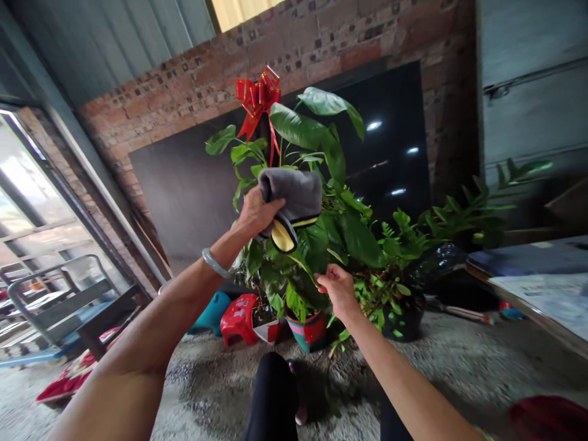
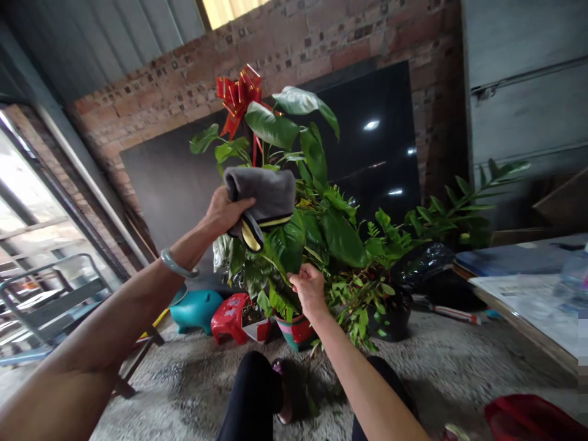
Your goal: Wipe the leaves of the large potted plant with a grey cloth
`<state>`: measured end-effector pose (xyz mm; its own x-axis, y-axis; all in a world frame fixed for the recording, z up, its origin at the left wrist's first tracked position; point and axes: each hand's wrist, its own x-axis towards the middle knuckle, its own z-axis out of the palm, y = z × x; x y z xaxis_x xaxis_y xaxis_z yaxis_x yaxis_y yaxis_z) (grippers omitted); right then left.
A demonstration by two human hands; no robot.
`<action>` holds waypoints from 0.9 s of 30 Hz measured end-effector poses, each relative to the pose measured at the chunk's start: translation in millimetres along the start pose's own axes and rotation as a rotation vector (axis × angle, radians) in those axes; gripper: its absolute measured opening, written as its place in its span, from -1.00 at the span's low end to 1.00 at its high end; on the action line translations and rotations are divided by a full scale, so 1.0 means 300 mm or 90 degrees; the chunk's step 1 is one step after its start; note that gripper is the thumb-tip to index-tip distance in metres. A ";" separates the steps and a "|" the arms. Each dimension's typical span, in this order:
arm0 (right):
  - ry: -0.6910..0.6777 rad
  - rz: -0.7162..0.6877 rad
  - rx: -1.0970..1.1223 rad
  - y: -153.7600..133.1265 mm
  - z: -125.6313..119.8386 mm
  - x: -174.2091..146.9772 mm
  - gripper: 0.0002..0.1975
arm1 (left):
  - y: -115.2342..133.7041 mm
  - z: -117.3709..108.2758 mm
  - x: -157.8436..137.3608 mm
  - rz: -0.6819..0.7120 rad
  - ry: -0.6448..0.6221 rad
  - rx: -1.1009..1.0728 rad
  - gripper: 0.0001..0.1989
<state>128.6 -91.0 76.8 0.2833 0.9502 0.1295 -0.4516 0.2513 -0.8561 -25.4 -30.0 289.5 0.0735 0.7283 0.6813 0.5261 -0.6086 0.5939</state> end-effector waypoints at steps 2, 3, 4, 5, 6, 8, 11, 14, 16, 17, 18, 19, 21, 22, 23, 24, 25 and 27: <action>0.005 0.011 0.006 -0.003 -0.006 0.002 -0.66 | -0.005 0.015 -0.065 -0.065 -0.132 0.019 -0.79; 0.008 0.020 0.008 -0.003 -0.013 0.004 -0.64 | -0.004 0.015 -0.103 -0.108 -0.222 0.009 -0.81; 0.011 0.029 0.009 -0.002 -0.022 0.007 -0.62 | 0.001 0.010 -0.136 -0.147 -0.309 -0.015 -0.81; 0.014 0.036 0.009 -0.002 -0.030 0.009 -0.61 | 0.010 0.000 -0.162 -0.172 -0.373 -0.049 -0.79; 0.016 0.041 0.008 -0.001 -0.037 0.011 -0.61 | 0.023 -0.013 -0.176 -0.178 -0.402 -0.084 -0.76; 0.014 0.044 0.005 -0.001 -0.044 0.012 -0.62 | 0.051 -0.037 -0.165 -0.132 -0.353 -0.128 -0.69; 0.006 0.050 0.004 0.001 -0.042 0.007 -0.66 | 0.053 -0.028 -0.097 -0.010 -0.111 -0.127 -0.63; 0.004 0.062 0.008 0.009 -0.037 0.000 -0.67 | -0.009 0.033 -0.068 0.000 -0.023 -0.065 -0.68; 0.007 0.071 0.010 0.020 -0.033 -0.001 -0.64 | -0.051 0.067 -0.088 -0.067 -0.146 -0.001 -0.76; 0.008 0.077 0.012 0.027 -0.030 -0.001 -0.62 | -0.060 0.075 -0.100 -0.097 -0.222 0.019 -0.79; 0.007 0.084 0.013 0.034 -0.026 0.000 -0.61 | -0.059 0.078 -0.109 -0.114 -0.280 0.021 -0.80; 0.005 0.091 0.014 0.043 -0.019 0.001 -0.62 | -0.047 0.076 -0.112 -0.113 -0.304 0.005 -0.80; -0.002 0.105 0.016 0.061 0.000 0.001 -0.64 | -0.003 0.074 -0.094 -0.070 -0.260 -0.058 -0.76; -0.007 0.111 0.018 0.071 0.011 -0.001 -0.65 | 0.022 0.081 -0.075 -0.039 -0.212 -0.084 -0.73; -0.010 0.116 0.020 0.080 0.022 -0.003 -0.65 | 0.043 0.096 -0.052 -0.007 -0.161 -0.095 -0.72; -0.012 0.121 0.022 0.090 0.032 -0.005 -0.65 | 0.057 0.120 -0.030 0.022 -0.113 -0.088 -0.71; -0.011 0.125 0.025 0.099 0.039 -0.008 -0.64 | 0.062 0.154 -0.011 0.042 -0.078 -0.063 -0.71; -0.007 0.133 0.028 0.116 0.043 -0.011 -0.63 | 0.045 0.234 0.002 0.051 -0.061 0.026 -0.71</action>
<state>101.0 -83.2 52.9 0.1711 0.9843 -0.0429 -0.5356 0.0563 -0.8426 41.2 -15.7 267.8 0.1956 0.7059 0.6807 0.5489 -0.6540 0.5205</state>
